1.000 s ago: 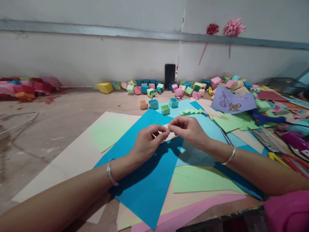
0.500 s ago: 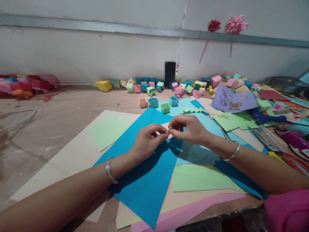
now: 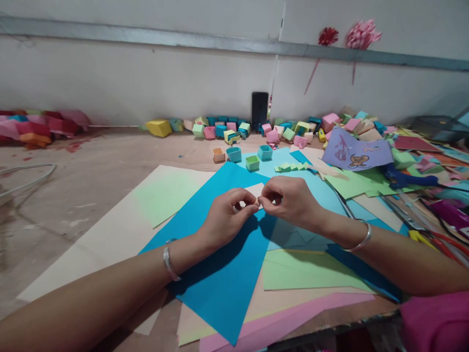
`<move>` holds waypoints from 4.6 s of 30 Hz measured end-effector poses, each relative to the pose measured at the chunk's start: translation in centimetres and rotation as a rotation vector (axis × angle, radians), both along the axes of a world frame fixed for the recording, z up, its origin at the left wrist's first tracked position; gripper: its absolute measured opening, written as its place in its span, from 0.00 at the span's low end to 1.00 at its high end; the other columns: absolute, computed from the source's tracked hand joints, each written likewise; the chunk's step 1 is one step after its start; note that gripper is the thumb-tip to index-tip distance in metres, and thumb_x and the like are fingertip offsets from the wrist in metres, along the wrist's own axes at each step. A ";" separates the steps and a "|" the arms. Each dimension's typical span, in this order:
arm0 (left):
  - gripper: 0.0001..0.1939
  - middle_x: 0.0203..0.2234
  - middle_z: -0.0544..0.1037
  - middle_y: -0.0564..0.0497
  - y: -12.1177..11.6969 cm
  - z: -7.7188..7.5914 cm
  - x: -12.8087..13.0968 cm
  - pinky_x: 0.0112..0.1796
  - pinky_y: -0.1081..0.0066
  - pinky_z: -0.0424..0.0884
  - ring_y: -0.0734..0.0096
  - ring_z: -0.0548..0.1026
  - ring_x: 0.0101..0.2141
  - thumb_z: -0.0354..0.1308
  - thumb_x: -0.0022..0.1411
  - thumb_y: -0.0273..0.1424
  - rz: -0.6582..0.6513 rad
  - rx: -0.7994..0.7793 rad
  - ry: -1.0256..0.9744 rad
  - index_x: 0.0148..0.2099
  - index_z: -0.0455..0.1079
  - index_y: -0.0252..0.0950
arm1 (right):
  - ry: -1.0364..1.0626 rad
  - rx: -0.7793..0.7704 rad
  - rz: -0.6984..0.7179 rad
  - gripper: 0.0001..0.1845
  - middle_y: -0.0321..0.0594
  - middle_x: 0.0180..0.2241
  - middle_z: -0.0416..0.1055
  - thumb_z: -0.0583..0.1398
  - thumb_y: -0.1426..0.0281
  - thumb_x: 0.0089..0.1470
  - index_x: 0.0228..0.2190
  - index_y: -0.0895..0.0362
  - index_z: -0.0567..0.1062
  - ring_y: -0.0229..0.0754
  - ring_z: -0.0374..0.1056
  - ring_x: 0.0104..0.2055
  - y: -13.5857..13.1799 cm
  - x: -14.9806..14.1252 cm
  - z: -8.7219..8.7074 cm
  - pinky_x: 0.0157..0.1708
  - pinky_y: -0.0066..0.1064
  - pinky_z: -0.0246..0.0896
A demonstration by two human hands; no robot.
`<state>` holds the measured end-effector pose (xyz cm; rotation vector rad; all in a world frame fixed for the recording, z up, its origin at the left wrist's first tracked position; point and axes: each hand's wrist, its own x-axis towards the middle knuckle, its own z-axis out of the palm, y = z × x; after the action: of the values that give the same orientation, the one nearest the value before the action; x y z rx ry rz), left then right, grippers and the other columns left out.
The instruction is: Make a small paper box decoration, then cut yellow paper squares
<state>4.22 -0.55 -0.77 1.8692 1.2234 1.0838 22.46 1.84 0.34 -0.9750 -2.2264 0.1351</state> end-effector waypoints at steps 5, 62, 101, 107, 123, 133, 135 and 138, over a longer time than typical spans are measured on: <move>0.03 0.25 0.79 0.53 0.0 -0.4 0.2 0.27 0.73 0.64 0.73 0.69 0.24 0.63 0.55 0.32 0.028 -0.074 -0.083 0.30 0.77 0.39 | -0.181 0.414 -0.097 0.15 0.38 0.20 0.69 0.53 0.74 0.57 0.19 0.56 0.68 0.38 0.61 0.25 -0.6 -0.4 -1.0 0.25 0.33 0.46; 0.05 0.23 0.78 0.50 0.1 -0.4 -0.2 0.27 0.72 0.67 0.70 0.72 0.25 0.64 0.50 0.32 -0.053 -0.243 -0.080 0.27 0.76 0.35 | -0.286 0.092 0.149 0.12 0.38 0.21 0.70 0.56 0.76 0.52 0.19 0.59 0.73 0.35 0.59 0.25 1.2 0.4 -1.6 0.25 0.29 0.42; 0.05 0.27 0.81 0.51 0.0 -0.7 -0.4 0.34 0.70 0.68 0.66 0.77 0.32 0.62 0.56 0.25 -0.064 0.139 0.283 0.31 0.77 0.39 | -0.377 -0.052 0.276 0.10 0.41 0.26 0.73 0.54 0.74 0.56 0.27 0.59 0.74 0.38 0.63 0.27 0.3 0.8 -0.6 0.27 0.30 0.50; 0.04 0.27 0.82 0.52 0.0 -0.5 -0.3 0.32 0.70 0.68 0.66 0.76 0.30 0.62 0.53 0.27 -0.056 -0.031 0.230 0.30 0.78 0.40 | -0.217 -0.016 0.333 0.10 0.39 0.22 0.68 0.53 0.75 0.51 0.23 0.58 0.72 0.38 0.59 0.25 -0.3 0.3 -1.2 0.27 0.31 0.50; 0.11 0.21 0.74 0.54 1.0 -0.1 -0.6 0.26 0.73 0.68 0.75 0.72 0.22 0.68 0.50 0.35 -0.007 -0.465 -0.470 0.33 0.72 0.35 | 0.245 -0.326 0.224 0.10 0.39 0.30 0.78 0.62 0.64 0.57 0.35 0.58 0.80 0.35 0.68 0.28 1.1 0.2 -1.6 0.29 0.27 0.61; 0.13 0.34 0.79 0.50 -0.2 0.6 0.0 0.39 0.67 0.75 0.68 0.77 0.35 0.68 0.51 0.40 -0.053 -0.452 -0.493 0.36 0.76 0.37 | 0.311 -0.525 0.080 0.17 0.35 0.20 0.70 0.57 0.64 0.60 0.23 0.59 0.76 0.34 0.62 0.22 -0.2 -0.9 -2.0 0.23 0.27 0.53; 0.13 0.33 0.79 0.49 -0.3 0.9 0.0 0.38 0.66 0.76 0.67 0.77 0.34 0.67 0.53 0.40 -0.033 -0.420 -0.441 0.36 0.76 0.37 | 0.284 -0.500 0.080 0.20 0.35 0.18 0.68 0.57 0.64 0.61 0.20 0.59 0.74 0.34 0.61 0.22 -0.4 -1.0 -1.9 0.23 0.28 0.52; 0.12 0.30 0.79 0.49 -0.3 1.3 -0.2 0.35 0.69 0.76 0.69 0.76 0.31 0.64 0.57 0.40 -0.021 -0.388 -0.410 0.34 0.75 0.36 | 0.262 -0.335 0.095 0.17 0.34 0.19 0.67 0.58 0.65 0.59 0.20 0.58 0.72 0.33 0.60 0.23 -0.6 -0.9 -1.3 0.25 0.27 0.52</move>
<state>3.97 -0.82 0.52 1.2893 1.0768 1.0622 21.53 1.21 -0.96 -0.9612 -2.0431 0.6585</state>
